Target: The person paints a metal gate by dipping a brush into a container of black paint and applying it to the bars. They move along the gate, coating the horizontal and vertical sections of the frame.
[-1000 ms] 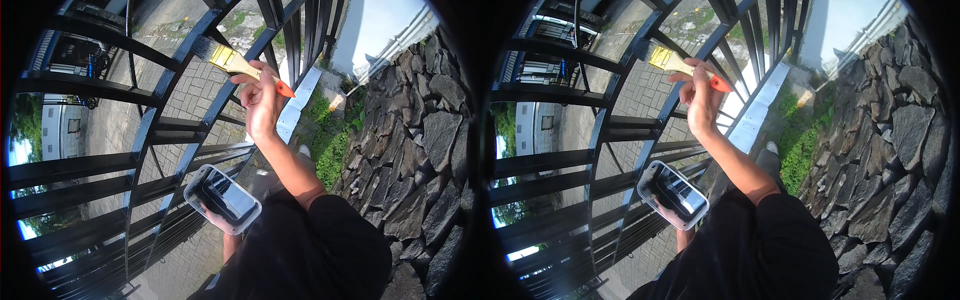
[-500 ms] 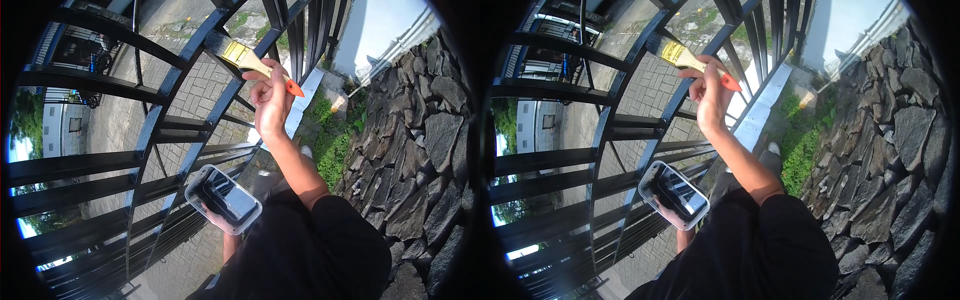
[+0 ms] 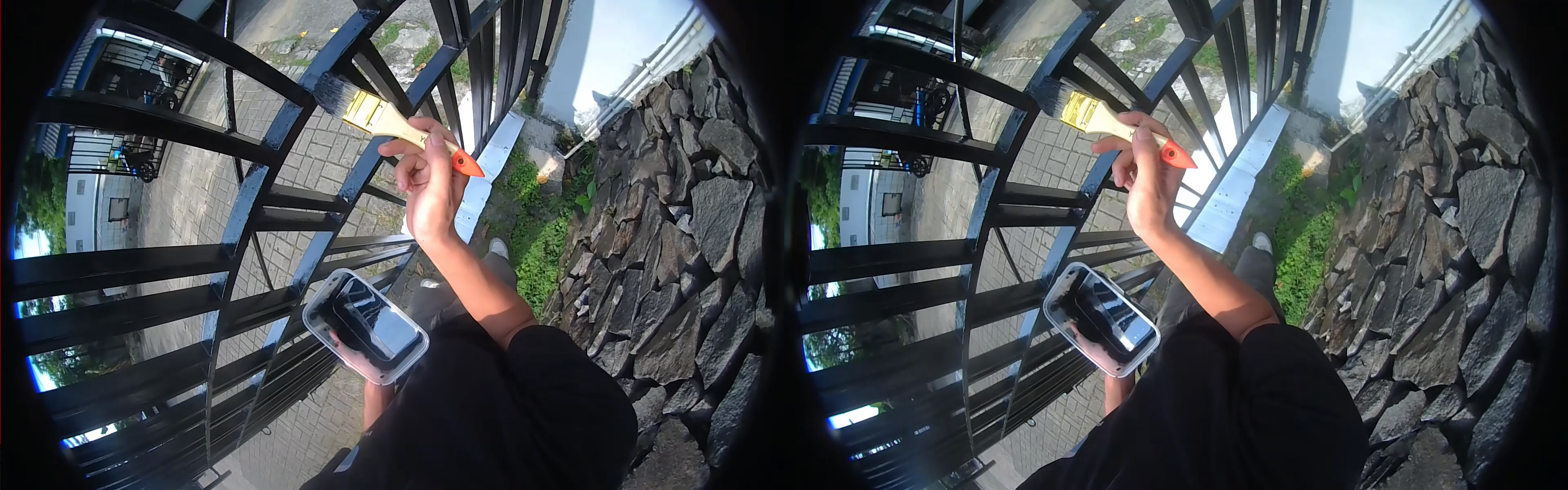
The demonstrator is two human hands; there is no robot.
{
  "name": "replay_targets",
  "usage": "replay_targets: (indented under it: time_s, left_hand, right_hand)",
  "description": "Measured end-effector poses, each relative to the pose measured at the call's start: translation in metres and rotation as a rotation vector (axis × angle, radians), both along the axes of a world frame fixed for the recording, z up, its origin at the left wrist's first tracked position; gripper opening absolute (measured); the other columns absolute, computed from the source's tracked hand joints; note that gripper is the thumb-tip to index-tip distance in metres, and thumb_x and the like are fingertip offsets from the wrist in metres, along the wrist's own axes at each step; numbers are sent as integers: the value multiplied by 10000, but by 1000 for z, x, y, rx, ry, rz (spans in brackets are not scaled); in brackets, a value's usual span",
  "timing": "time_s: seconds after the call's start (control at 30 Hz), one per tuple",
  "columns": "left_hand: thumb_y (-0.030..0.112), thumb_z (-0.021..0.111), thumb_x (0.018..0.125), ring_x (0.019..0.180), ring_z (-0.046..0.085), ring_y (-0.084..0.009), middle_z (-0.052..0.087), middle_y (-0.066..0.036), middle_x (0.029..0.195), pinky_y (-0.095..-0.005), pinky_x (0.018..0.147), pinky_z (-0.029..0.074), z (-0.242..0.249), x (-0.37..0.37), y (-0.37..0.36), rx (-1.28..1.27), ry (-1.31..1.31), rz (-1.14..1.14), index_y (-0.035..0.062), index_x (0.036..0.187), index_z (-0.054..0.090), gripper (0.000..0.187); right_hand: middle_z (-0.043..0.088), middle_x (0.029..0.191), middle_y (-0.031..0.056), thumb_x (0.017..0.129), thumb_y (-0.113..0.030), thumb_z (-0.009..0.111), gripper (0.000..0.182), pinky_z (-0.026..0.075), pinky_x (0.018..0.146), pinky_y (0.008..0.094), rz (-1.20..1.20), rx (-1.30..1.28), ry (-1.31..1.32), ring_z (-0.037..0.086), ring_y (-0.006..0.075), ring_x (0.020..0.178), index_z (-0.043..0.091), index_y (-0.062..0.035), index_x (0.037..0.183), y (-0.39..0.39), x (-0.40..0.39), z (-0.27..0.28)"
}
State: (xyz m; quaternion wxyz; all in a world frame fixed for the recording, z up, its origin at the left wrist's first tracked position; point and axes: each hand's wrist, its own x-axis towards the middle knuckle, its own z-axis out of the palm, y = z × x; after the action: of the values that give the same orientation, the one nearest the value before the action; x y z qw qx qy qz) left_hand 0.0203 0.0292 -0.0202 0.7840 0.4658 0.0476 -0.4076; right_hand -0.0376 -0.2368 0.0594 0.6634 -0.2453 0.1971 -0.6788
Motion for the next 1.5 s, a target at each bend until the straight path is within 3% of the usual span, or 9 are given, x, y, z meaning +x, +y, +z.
replay_targets:
  time_s: [0.27,0.33,0.43,0.5,0.7,0.83,0.9,1.17,1.5]
  left_hand:
    - [555,426,920,1121,526,-222,526,-62,1269,-374,953,443,2,14,10,-57,79,-87,105,1316,469,600]
    - [565,421,918,1127,527,-226,523,-64,1278,-380,960,442,0,19,14,-55,61,-111,107,1318,469,610]
    - [578,406,917,1127,531,-232,527,-60,1276,-387,960,447,1,25,16,-75,190,-141,114,1323,467,619]
    - [542,379,933,981,612,-282,597,-96,1155,-437,860,506,10,22,10,-29,245,10,106,1254,515,558]
    - [542,413,925,964,620,-248,607,-88,1137,-401,835,521,4,35,16,16,182,-21,81,1236,518,566]
    - [552,431,916,965,621,-248,612,-90,1133,-397,834,524,4,39,19,23,177,-53,77,1244,513,583]
    - [588,444,894,972,620,-263,613,-101,1138,-410,844,522,-5,50,27,-8,334,-48,87,1258,511,623]
    - [572,449,896,986,618,-278,610,-116,1157,-425,855,517,-32,61,41,61,221,-46,79,1248,524,611]
    - [534,449,912,995,615,-278,610,-100,1167,-437,865,507,-11,56,33,19,277,-21,81,1252,527,571]
  right_hand:
    - [675,747,131,988,-288,411,297,266,419,192,-6,-12,23,399,43,451,552,-49,1095,12,4,-4]
    - [660,790,176,983,-299,387,332,326,470,209,-23,3,65,423,83,474,521,-18,1097,12,1,-2]
    - [661,803,160,989,-312,370,340,320,465,210,-120,43,56,433,88,483,518,-26,1098,5,0,4]
    - [660,809,155,989,-316,373,341,318,467,212,-138,37,68,433,88,485,516,-27,1098,2,2,2]
    - [659,796,163,977,-321,403,342,321,467,215,-81,21,77,435,90,480,527,-21,1084,16,9,-1]
    - [662,802,170,974,-316,405,340,320,460,215,-188,45,69,426,91,462,530,-21,1086,9,6,2]
    - [662,800,172,975,-311,402,333,321,460,215,-198,51,62,418,91,455,527,-23,1085,6,8,1]
    - [662,792,171,979,-309,388,335,316,458,214,-134,20,68,419,93,450,519,-20,1087,12,9,-2]
    - [655,751,150,981,-320,388,346,313,457,215,-125,29,74,420,95,445,529,-21,1081,14,6,-2]
